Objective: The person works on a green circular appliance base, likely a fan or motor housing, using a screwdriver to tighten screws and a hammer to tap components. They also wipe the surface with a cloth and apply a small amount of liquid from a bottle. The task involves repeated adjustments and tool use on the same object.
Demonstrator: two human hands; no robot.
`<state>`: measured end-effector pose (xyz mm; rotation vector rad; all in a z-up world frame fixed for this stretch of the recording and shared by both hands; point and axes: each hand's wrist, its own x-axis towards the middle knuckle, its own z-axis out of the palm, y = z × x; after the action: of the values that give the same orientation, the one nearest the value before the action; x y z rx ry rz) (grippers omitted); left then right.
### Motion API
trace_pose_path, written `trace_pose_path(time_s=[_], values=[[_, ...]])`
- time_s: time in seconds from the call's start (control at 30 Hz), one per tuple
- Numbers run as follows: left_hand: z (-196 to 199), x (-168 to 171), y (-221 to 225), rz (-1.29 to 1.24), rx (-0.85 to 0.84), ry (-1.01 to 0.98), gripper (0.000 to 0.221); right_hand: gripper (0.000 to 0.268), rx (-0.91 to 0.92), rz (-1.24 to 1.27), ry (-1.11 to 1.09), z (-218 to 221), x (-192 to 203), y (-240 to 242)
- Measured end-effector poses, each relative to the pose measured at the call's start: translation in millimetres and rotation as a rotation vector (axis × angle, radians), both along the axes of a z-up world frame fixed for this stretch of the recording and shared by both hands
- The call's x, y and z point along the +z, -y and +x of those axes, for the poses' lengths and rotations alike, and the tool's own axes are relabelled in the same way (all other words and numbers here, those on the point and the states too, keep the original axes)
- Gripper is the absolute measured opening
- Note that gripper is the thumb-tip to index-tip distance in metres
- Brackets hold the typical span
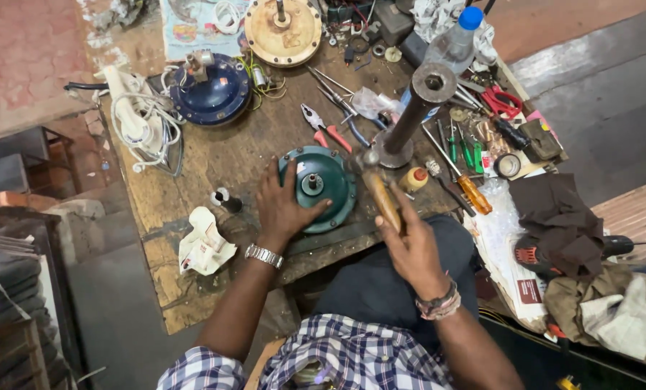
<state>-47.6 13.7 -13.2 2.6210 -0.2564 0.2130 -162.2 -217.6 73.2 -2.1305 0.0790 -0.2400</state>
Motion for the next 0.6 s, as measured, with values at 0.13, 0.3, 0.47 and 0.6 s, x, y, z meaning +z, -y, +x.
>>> trace_pose_path(time_s=[0.13, 0.3, 0.47, 0.6], values=[[-3, -13, 0, -0.035, -0.01, 0.059, 0.11, 0.06, -0.045, -0.081, 0.346, 12, 9, -17], [2, -14, 0, -0.081, -0.006, 0.113, 0.108, 0.068, 0.224, -0.256, 0.06, 45, -7, -31], [-18, -15, 19, -0.049, 0.164, 0.022, 0.109, 0.064, 0.145, -0.161, -0.216, 32, -15, -34], [-54, -3, 21, 0.005, 0.198, -0.183, 0.12, 0.062, 0.158, -0.136, -0.034, 28, -1, -30]])
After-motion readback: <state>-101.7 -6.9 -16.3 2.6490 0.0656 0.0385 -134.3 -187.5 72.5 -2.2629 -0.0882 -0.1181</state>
